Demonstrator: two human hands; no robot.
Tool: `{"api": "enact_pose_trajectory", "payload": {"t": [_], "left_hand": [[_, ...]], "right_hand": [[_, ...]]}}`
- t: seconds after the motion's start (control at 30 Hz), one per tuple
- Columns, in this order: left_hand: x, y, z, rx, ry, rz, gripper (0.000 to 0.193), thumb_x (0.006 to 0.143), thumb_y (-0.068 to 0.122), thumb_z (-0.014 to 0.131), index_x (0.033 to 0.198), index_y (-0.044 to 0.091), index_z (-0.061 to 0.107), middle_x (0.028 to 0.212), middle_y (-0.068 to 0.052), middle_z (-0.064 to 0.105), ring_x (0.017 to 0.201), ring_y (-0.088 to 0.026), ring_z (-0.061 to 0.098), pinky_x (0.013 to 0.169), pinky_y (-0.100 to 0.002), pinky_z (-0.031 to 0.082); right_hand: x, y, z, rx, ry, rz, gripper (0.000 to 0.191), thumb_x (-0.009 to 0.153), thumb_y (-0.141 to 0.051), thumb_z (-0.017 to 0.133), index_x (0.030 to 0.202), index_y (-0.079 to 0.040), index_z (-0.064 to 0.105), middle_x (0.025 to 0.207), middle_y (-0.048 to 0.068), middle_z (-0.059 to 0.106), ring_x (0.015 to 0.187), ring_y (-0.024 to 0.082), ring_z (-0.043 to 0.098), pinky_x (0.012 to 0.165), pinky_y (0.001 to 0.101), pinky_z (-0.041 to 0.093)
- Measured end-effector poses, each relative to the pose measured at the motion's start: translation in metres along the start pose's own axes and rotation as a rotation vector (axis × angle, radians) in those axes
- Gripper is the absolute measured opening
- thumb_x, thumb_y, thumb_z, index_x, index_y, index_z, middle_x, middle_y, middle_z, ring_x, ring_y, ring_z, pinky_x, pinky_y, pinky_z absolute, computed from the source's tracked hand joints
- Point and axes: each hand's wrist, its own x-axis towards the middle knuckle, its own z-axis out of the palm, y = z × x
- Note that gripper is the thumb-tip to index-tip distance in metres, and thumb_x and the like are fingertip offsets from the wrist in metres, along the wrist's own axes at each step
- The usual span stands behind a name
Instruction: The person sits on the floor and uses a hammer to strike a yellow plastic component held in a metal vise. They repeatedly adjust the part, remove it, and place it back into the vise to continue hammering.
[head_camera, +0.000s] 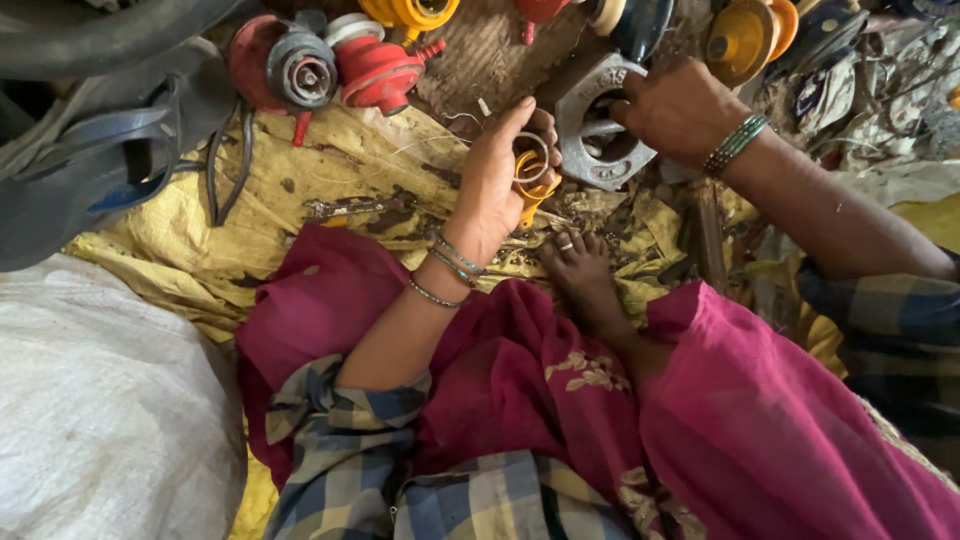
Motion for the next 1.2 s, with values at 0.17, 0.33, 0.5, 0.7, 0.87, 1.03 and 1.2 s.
{"api": "enact_pose_trajectory", "payload": {"t": [0.17,0.33,0.5,0.7,0.87,1.03,1.2], "left_hand": [[0.0,0.001,0.001,0.017,0.015,-0.003,0.026,0.098,0.032,0.066,0.091,0.007,0.067,0.077,-0.005,0.068,0.061,-0.016,0.066,0.049,-0.032,0.052],[0.001,0.0,0.002,0.022,-0.01,0.008,0.026,0.098,0.032,0.066,0.092,0.007,0.067,0.077,-0.005,0.068,0.061,-0.017,0.066,0.05,-0.031,0.052],[0.001,0.0,0.0,0.004,-0.007,-0.011,0.026,0.098,0.032,0.066,0.091,0.007,0.066,0.077,-0.004,0.068,0.061,-0.016,0.066,0.049,-0.031,0.051],[0.001,0.0,0.0,0.017,-0.002,-0.002,0.025,0.098,0.032,0.067,0.092,0.008,0.067,0.078,-0.005,0.069,0.062,-0.016,0.067,0.049,-0.031,0.052],[0.003,-0.005,-0.002,0.007,0.007,0.018,0.023,0.098,0.031,0.067,0.094,0.008,0.068,0.081,-0.005,0.07,0.065,-0.016,0.069,0.054,-0.031,0.056],[0.007,-0.007,-0.007,-0.006,0.016,0.004,0.023,0.097,0.031,0.066,0.095,0.008,0.068,0.083,-0.005,0.071,0.068,-0.018,0.071,0.057,-0.034,0.059],[0.01,-0.006,-0.012,0.019,0.036,-0.01,0.023,0.098,0.031,0.067,0.097,0.008,0.068,0.085,-0.005,0.072,0.071,-0.018,0.071,0.058,-0.034,0.059]], "right_hand": [[-0.004,0.001,-0.004,0.024,0.017,0.017,0.028,0.095,-0.015,0.062,0.121,-0.017,0.07,0.106,0.011,0.068,0.076,0.023,0.073,0.055,0.0347,0.057],[-0.006,-0.002,0.0,0.075,0.163,-0.009,0.046,0.088,-0.011,0.065,0.134,-0.017,0.065,0.102,0.01,0.066,0.078,0.022,0.071,0.06,0.034,0.057],[0.005,-0.003,0.016,0.041,0.172,-0.016,0.033,0.091,-0.014,0.066,0.124,-0.016,0.069,0.103,0.009,0.069,0.08,0.021,0.072,0.058,0.0321,0.058],[0.004,-0.002,0.017,0.076,0.089,0.065,0.015,0.099,-0.014,0.065,0.113,-0.011,0.069,0.102,0.008,0.07,0.081,0.02,0.07,0.062,0.0314,0.058],[-0.021,0.003,0.004,0.161,0.177,0.197,0.022,0.096,-0.009,0.066,0.118,-0.011,0.068,0.107,0.009,0.068,0.079,0.02,0.067,0.06,0.0327,0.056],[-0.017,-0.003,0.016,0.16,0.08,0.18,0.052,0.089,-0.007,0.069,0.137,-0.027,0.067,0.103,0.01,0.068,0.079,0.02,0.068,0.051,0.0284,0.057],[0.002,-0.012,0.038,0.022,0.271,0.086,0.034,0.093,-0.013,0.069,0.128,-0.014,0.069,0.106,0.009,0.069,0.092,0.021,0.07,0.078,0.0339,0.06]]}}
